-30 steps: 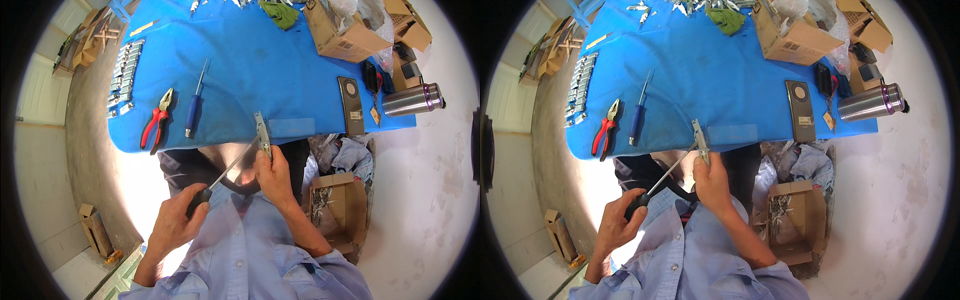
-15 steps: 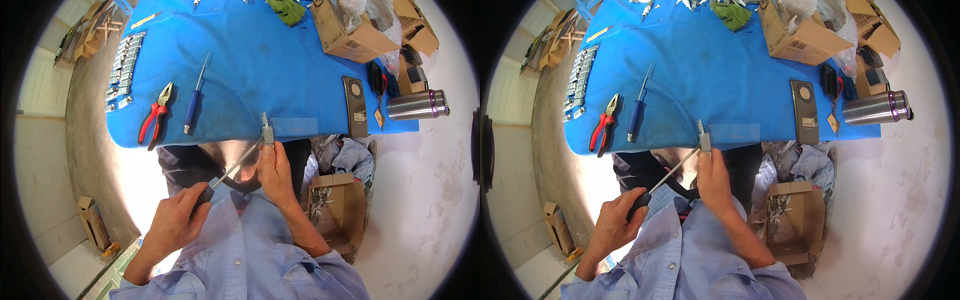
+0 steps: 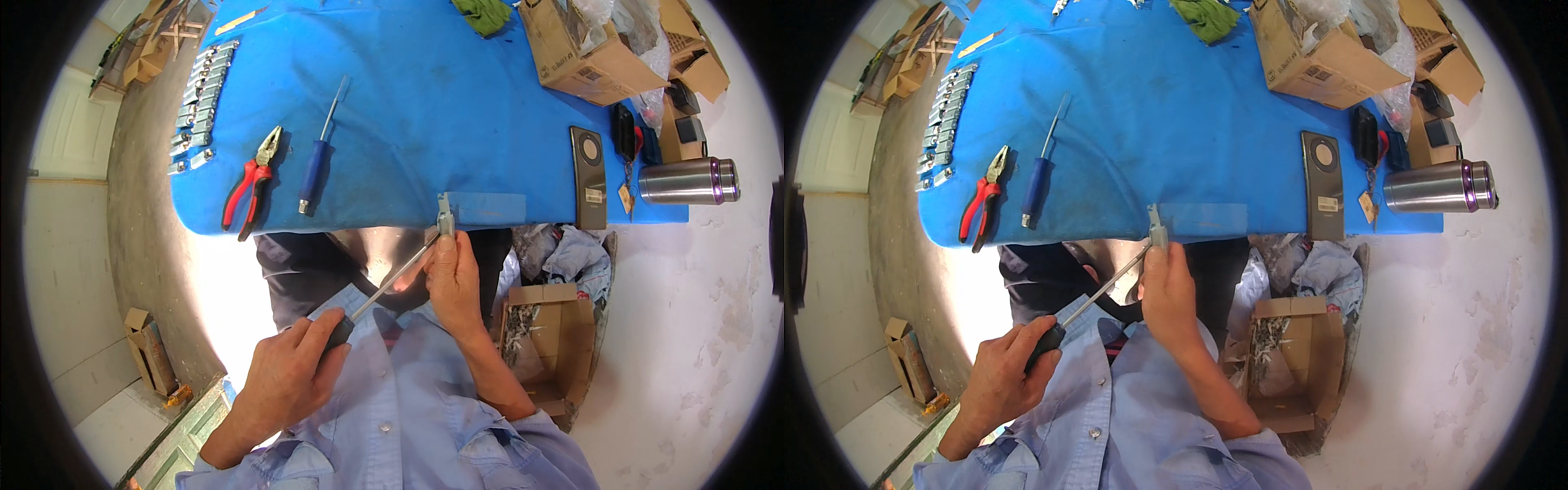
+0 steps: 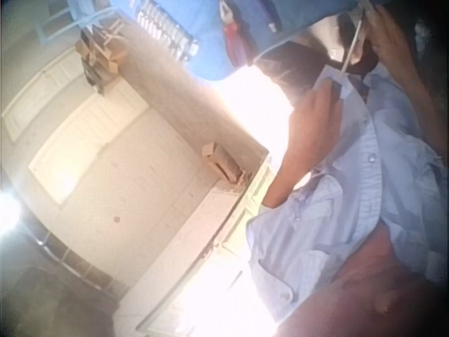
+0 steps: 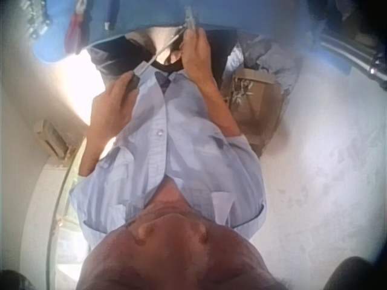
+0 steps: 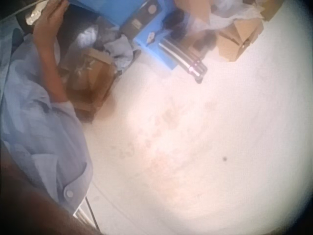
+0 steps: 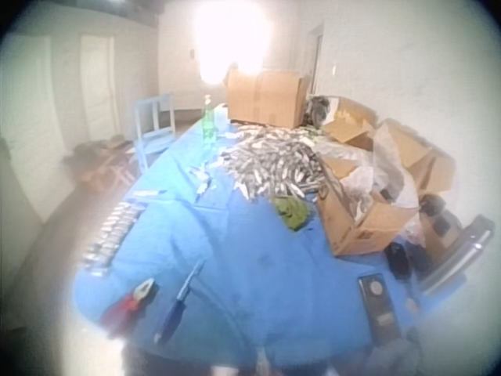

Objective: The person assembles a small metal hardware component by hand, using a screwdriver to tighten a fastener and pliers to hold the parts in place.

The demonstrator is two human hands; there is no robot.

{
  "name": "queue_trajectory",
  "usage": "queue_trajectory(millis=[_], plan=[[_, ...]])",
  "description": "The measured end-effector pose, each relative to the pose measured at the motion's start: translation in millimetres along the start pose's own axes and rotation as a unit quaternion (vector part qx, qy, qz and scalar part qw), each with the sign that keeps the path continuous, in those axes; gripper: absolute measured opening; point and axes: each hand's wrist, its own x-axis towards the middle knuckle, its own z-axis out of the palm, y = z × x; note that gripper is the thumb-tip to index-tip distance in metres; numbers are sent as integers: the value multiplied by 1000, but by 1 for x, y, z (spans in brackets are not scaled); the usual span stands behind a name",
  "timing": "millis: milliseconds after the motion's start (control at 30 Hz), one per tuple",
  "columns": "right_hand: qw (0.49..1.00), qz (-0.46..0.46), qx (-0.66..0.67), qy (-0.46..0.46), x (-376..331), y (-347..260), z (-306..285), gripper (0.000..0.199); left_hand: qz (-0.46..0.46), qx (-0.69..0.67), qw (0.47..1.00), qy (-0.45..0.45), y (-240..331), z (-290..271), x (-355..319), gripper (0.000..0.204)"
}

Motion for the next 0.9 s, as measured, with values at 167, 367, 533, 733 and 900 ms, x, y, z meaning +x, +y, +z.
queue_trajectory(millis=[167,367,533,733,900], plan=[[997,-34,-64,16,1,8,-1,39,-8,-75,996,-46,3,1,3,46],[998,-14,51,-13,4,12,-1,47,-71,-250,958,-120,-22,-6,17,41],[999,-31,10,-3,4,18,-1,47,13,-152,988,-23,-17,0,15,39],[995,-73,-71,17,4,12,-2,43,4,-129,990,-49,-6,-8,17,37],[987,-91,-129,8,7,12,-7,40,-45,-200,969,-141,-3,-22,27,39]])
